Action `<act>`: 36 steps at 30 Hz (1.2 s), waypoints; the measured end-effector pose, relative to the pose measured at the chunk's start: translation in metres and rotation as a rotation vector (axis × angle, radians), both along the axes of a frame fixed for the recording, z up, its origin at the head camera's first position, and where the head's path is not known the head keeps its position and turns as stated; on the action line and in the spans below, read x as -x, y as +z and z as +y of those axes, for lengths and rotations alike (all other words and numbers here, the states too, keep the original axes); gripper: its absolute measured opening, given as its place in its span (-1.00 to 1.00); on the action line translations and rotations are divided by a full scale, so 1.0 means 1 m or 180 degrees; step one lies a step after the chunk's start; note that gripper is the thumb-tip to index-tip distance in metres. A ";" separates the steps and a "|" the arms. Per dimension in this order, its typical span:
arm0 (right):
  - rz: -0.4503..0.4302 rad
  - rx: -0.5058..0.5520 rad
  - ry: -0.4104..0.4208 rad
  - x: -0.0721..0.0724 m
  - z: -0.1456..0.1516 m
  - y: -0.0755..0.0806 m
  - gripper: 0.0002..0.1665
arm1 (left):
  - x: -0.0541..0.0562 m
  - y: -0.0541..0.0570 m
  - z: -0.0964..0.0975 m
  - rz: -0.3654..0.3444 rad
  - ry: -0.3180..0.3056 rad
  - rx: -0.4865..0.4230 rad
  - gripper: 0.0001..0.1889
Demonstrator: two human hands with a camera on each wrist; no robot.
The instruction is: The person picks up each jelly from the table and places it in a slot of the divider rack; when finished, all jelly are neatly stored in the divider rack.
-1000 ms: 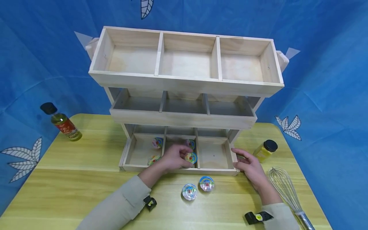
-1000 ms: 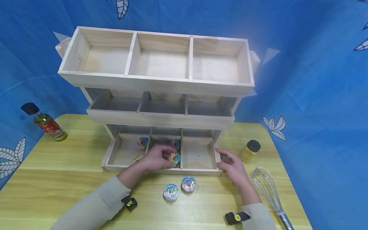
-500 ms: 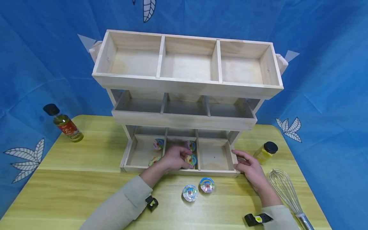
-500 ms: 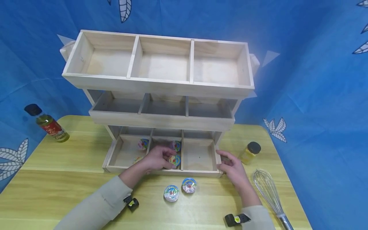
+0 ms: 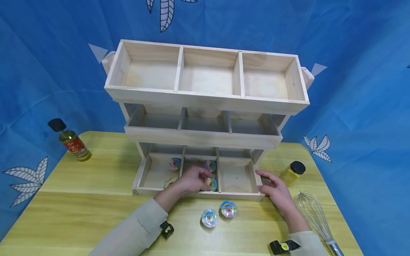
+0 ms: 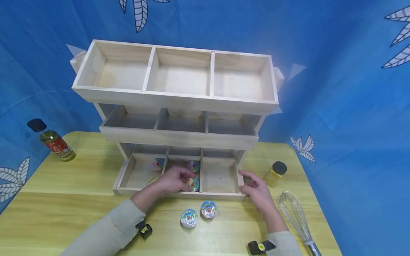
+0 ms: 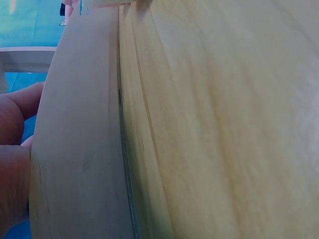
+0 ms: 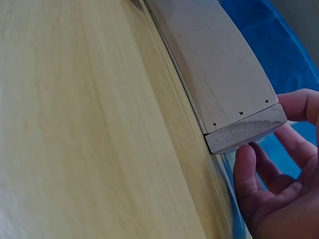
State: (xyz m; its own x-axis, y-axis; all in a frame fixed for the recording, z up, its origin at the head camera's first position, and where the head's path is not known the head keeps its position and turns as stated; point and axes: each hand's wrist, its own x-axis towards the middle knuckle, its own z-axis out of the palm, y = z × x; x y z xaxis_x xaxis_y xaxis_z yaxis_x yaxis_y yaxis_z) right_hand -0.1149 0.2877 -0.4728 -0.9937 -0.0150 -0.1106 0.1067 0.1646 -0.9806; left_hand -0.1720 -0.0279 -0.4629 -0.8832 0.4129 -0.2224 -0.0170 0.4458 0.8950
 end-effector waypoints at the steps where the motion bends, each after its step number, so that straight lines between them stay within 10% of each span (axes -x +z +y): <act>1: -0.0006 -0.0002 -0.0006 0.000 0.000 0.000 -0.35 | 0.000 0.000 0.000 0.0018 -0.0014 0.0005 -0.61; 20: -0.0042 -0.0078 -0.0049 -0.001 -0.001 0.000 -0.34 | -0.009 0.004 -0.001 0.0493 -0.0135 0.0119 -0.60; 36: 0.0038 -0.0048 -0.0015 0.000 0.000 -0.004 -0.35 | -0.037 0.019 -0.018 0.1158 0.0082 -0.0054 -0.60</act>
